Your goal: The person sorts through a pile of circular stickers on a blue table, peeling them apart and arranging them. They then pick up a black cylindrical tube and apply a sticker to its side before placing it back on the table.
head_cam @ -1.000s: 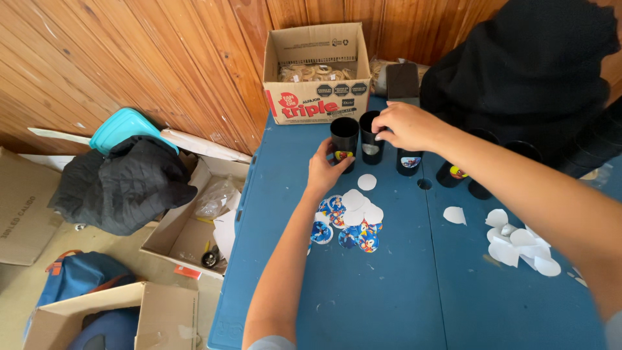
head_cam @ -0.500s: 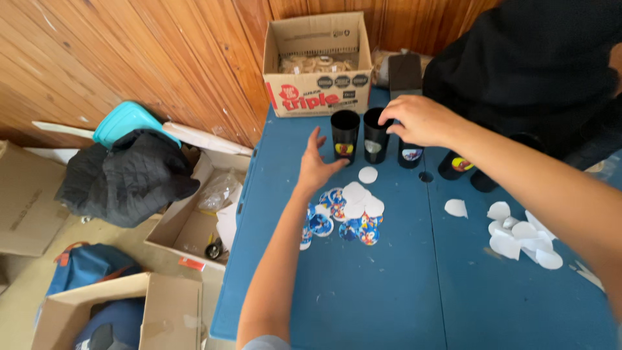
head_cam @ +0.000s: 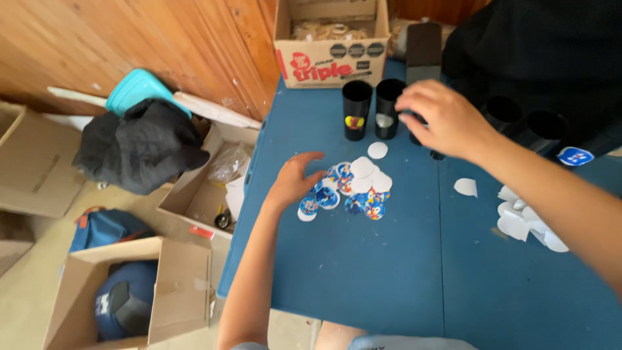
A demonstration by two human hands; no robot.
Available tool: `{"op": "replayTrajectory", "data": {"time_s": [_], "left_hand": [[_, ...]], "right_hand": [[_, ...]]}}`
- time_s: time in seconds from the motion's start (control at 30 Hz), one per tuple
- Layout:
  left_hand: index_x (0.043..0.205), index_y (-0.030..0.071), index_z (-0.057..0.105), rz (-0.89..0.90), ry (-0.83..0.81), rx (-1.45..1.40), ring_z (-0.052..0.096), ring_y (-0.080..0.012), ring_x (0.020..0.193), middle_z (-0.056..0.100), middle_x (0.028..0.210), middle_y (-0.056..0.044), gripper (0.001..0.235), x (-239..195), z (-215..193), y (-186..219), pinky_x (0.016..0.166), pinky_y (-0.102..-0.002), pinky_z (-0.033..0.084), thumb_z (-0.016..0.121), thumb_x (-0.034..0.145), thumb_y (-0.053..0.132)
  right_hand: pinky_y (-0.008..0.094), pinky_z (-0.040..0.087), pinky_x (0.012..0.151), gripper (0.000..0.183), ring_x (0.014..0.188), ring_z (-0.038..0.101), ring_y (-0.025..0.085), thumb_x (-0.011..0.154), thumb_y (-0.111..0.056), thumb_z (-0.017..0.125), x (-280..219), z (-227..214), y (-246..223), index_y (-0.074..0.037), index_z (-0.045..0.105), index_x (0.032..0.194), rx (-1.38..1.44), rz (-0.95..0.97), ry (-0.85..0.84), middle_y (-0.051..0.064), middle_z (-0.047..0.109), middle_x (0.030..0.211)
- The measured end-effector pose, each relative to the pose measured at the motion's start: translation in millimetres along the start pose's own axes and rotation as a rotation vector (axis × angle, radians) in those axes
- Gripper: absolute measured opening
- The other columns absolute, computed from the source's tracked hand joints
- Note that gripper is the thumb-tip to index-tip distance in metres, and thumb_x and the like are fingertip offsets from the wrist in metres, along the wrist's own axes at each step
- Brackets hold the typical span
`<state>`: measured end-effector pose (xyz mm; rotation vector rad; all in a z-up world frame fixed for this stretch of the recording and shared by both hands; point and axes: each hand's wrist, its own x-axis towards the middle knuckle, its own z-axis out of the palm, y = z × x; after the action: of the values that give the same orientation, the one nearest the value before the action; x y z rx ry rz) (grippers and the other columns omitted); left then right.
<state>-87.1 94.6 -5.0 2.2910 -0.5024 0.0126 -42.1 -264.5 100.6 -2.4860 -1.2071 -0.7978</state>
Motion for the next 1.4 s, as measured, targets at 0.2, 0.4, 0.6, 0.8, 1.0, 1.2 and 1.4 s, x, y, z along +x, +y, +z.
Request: {"op": "replayTrajectory", "data": {"time_s": [0.2, 0.4, 0.6, 0.8, 1.0, 1.2, 1.4], "left_hand": [[0.130, 0.015, 0.069, -0.030, 0.137, 0.233, 0.064, -0.0274, 0.123, 0.072, 0.120, -0.005, 0.036, -59.3, 1.2, 4.0, 0.103, -0.040, 0.052, 0.065, 0.095, 0.012], [0.128, 0.011, 0.068, 0.011, 0.208, 0.495, 0.058, -0.0324, 0.128, 0.068, 0.123, -0.010, 0.032, -106.6, 3.2, 24.5, 0.103, -0.042, 0.051, 0.061, 0.097, 0.011], [0.130, 0.010, 0.068, 0.030, 0.184, 0.451, 0.055, -0.0357, 0.134, 0.067, 0.128, -0.015, 0.035, -109.8, 14.3, 51.9, 0.107, -0.046, 0.047, 0.067, 0.097, 0.022], [0.129, 0.009, 0.068, 0.213, 0.141, 0.377, 0.056, -0.0345, 0.133, 0.068, 0.128, -0.014, 0.040, -64.7, 48.6, 66.2, 0.111, -0.044, 0.045, 0.072, 0.094, 0.028], [0.142, 0.007, 0.059, 0.282, 0.045, 0.346, 0.051, -0.0353, 0.140, 0.060, 0.143, -0.018, 0.056, -17.3, 85.3, 61.7, 0.116, -0.048, 0.040, 0.074, 0.093, 0.029], [0.148, 0.002, 0.050, 0.247, 0.012, 0.359, 0.048, -0.0372, 0.143, 0.054, 0.148, -0.024, 0.070, 1.5, 86.1, 66.5, 0.118, -0.047, 0.039, 0.075, 0.090, 0.031], [0.150, 0.001, 0.047, 0.203, 0.013, 0.269, 0.050, -0.0386, 0.140, 0.056, 0.144, -0.024, 0.071, -2.8, 88.5, 58.4, 0.117, -0.047, 0.039, 0.074, 0.092, 0.031]], "right_hand": [[0.041, 0.055, 0.098, 0.016, 0.114, 0.066, 0.028, 0.090, -0.013, 0.071, -50.0, 30.3, -41.3, -0.009, 0.073, 0.106, 0.199, -0.007, -0.027, 0.008, 0.069, 0.111], [0.038, 0.056, 0.097, 0.016, 0.113, 0.070, 0.025, 0.092, -0.013, 0.068, -77.3, 44.9, -69.4, -0.011, 0.076, 0.106, 0.286, 0.070, -0.175, 0.005, 0.074, 0.109], [0.058, 0.040, 0.114, 0.031, 0.130, 0.061, 0.035, 0.097, -0.031, 0.067, -89.8, 47.0, -94.9, -0.008, 0.073, 0.118, 0.245, 0.061, -0.163, 0.014, 0.072, 0.126], [0.060, 0.031, 0.117, 0.034, 0.130, 0.061, 0.032, 0.097, -0.035, 0.065, -122.3, 51.7, -101.6, -0.009, 0.072, 0.117, 0.218, 0.030, -0.189, 0.013, 0.073, 0.123], [0.056, 0.031, 0.120, 0.032, 0.126, 0.064, 0.028, 0.097, -0.034, 0.066, -143.6, 55.2, -98.8, -0.010, 0.072, 0.117, 0.240, 0.071, -0.172, 0.009, 0.074, 0.120], [0.054, 0.035, 0.118, 0.036, 0.128, 0.062, 0.028, 0.094, -0.031, 0.072, -119.3, 72.8, -86.5, -0.008, 0.070, 0.121, 0.198, 0.215, -0.038, 0.009, 0.072, 0.125], [0.056, 0.028, 0.122, 0.045, 0.131, 0.060, 0.028, 0.092, -0.038, 0.073, -108.1, 95.9, -91.7, -0.008, 0.067, 0.125, 0.147, 0.298, -0.063, 0.012, 0.070, 0.128]]}}
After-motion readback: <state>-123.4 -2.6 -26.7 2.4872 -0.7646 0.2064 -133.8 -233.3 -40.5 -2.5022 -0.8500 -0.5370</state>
